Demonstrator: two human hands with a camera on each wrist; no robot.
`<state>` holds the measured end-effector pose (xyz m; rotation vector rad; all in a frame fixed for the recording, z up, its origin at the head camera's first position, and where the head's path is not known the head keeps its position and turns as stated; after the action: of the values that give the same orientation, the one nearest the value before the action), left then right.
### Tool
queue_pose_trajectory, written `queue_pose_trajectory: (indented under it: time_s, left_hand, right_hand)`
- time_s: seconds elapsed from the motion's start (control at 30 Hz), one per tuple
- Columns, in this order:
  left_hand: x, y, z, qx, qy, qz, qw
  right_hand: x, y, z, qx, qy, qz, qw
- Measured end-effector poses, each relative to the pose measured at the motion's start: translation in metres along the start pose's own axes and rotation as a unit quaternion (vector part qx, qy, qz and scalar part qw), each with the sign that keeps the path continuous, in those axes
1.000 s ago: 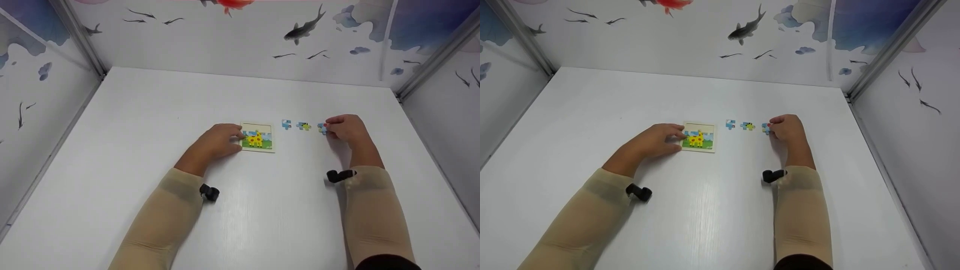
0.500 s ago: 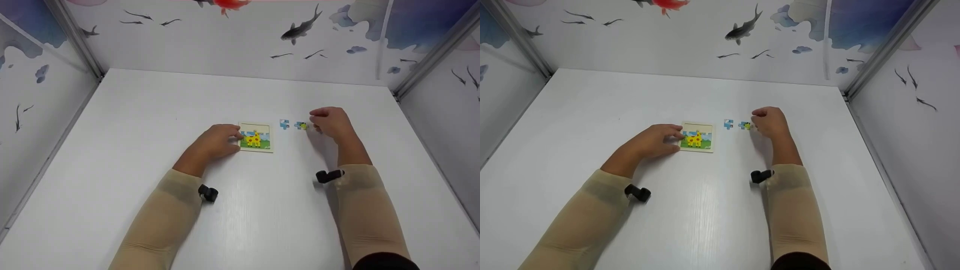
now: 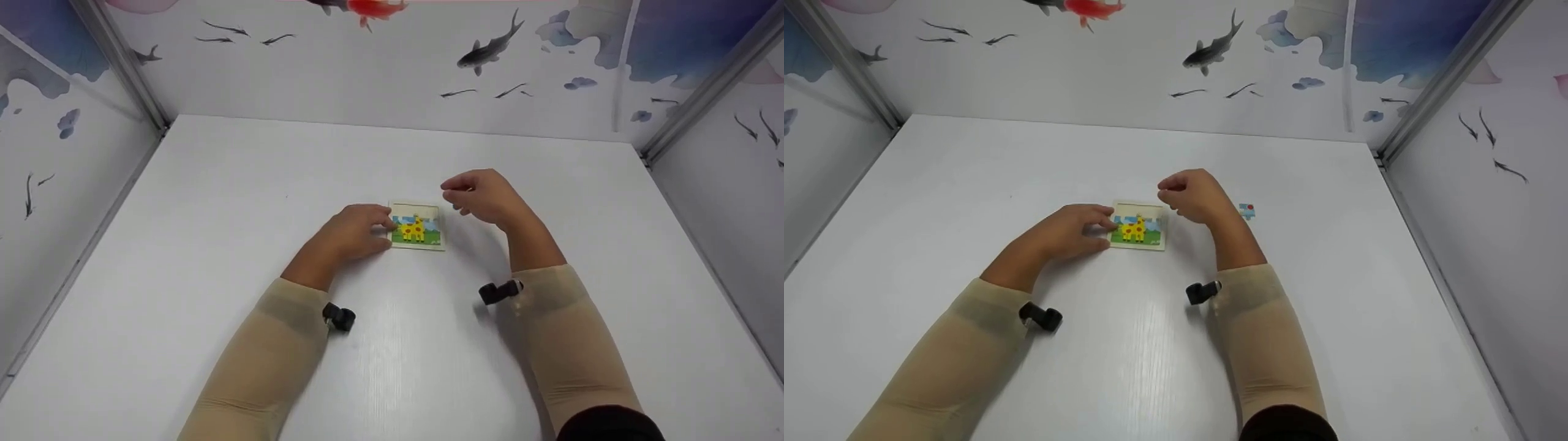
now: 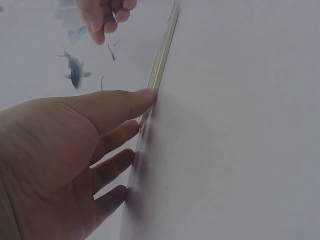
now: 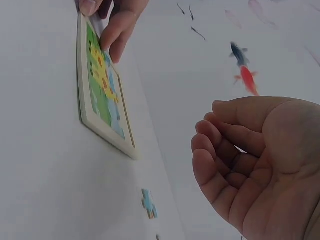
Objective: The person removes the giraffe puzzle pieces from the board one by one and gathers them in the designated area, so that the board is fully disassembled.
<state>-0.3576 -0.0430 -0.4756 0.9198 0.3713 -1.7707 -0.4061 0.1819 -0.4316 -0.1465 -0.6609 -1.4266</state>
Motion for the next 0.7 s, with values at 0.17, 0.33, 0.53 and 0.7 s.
queue_pose_trajectory:
  time_s: [0.17, 0.33, 0.53, 0.7]
  left_hand:
    - [0.001, 0.0, 0.002, -0.005, 0.007, -0.002, 1.0]
    - [0.0, 0.001, 0.003, -0.004, 0.002, -0.009, 0.9999]
    - [-0.003, 0.0, 0.003, -0.004, -0.006, -0.018, 0.9998]
    - [-0.002, -0.001, 0.002, -0.003, -0.006, -0.014, 0.9999]
  right_hand:
    - [0.023, -0.007, -0.018, 0.026, 0.01, 0.029, 0.9992]
    - [0.046, -0.011, -0.033, 0.047, 0.011, 0.066, 0.9967]
    - [0.061, -0.016, -0.046, 0.06, -0.009, 0.094, 0.9937]
    - [0.053, -0.022, -0.059, 0.067, -0.002, 0.085, 0.9941]
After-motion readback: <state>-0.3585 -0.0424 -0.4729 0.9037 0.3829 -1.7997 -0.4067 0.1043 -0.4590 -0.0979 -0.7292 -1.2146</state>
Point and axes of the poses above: each hand's wrist, its own y-axis away from the middle knuckle, its own z-axis out of the back of the hand, x = y × z, the point moved 9 cm from there along -y, towards the middle knuckle, and after that the axes turned 15 degrees about y, right-handed, at the moved point
